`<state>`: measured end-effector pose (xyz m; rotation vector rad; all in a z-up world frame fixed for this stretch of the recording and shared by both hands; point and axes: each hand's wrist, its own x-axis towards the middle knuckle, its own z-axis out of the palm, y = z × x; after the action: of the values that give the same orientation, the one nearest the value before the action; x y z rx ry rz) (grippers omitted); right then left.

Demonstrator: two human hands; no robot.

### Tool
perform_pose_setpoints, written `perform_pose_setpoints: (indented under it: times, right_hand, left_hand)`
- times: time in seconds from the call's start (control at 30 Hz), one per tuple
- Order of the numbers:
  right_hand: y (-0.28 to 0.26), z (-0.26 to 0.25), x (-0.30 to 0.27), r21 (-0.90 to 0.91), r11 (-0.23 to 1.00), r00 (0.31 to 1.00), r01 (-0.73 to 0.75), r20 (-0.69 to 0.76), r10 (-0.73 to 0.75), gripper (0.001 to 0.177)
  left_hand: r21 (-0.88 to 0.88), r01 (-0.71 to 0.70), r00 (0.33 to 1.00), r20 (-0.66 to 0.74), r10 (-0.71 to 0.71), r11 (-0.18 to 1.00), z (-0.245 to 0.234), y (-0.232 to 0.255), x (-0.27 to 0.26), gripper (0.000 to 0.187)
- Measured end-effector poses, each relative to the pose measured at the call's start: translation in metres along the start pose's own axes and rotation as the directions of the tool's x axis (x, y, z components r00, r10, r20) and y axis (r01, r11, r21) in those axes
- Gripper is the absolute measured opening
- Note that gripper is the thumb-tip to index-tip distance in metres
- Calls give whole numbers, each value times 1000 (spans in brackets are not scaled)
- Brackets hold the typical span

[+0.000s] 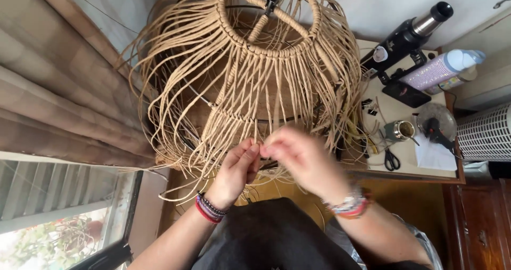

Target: Weaving wicker strands through a frame to create a furniture component or lampshade.

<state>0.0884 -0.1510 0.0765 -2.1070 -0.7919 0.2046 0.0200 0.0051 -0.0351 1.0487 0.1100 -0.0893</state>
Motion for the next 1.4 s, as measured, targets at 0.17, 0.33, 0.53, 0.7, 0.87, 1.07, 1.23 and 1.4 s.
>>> perform_pose_setpoints:
  times: [0.17, 0.33, 0.53, 0.7, 0.87, 1.07, 1.23, 1.4]
  right_hand:
    - [25, 31, -23, -67, 997, 985, 47, 166, -35, 18]
    - [4, 28, -27, -320, 914, 958, 248, 220, -183, 23]
    - [-6, 17, -27, -464, 874, 982, 147, 177, -71, 21]
    - [22, 21, -17, -276, 961, 986, 25, -152, -69, 30]
    - [19, 24, -8, -163, 967, 913, 198, -329, -242, 30]
    - [48, 29, 31, 83, 988, 986, 134, -109, -125, 17]
    - [21, 19, 37, 62, 996, 997, -70, -15, 71, 13]
    - [21, 16, 40, 66, 998, 999, 16, -33, -13, 10]
  left_hand:
    - [211, -46, 995, -72, 62, 976, 17, 33, -10, 31]
    - [227, -21, 992, -116, 49, 974, 12, 8, -3, 34]
    - [487, -28, 986, -133, 105, 873, -5, 12, -6, 44]
    - [998, -20, 932, -2, 362, 58, -1, 46, -12, 32]
    - [973, -36, 877, 140, 459, -227, 1, 40, -12, 27]
    - [986, -85, 868, 143, 475, -141, -2, 32, -9, 31]
    - [987, -154, 865, 113, 489, 44, -8, 26, -21, 22]
    - [783, -295, 892, 20, 452, 547, 1, 53, -27, 28]
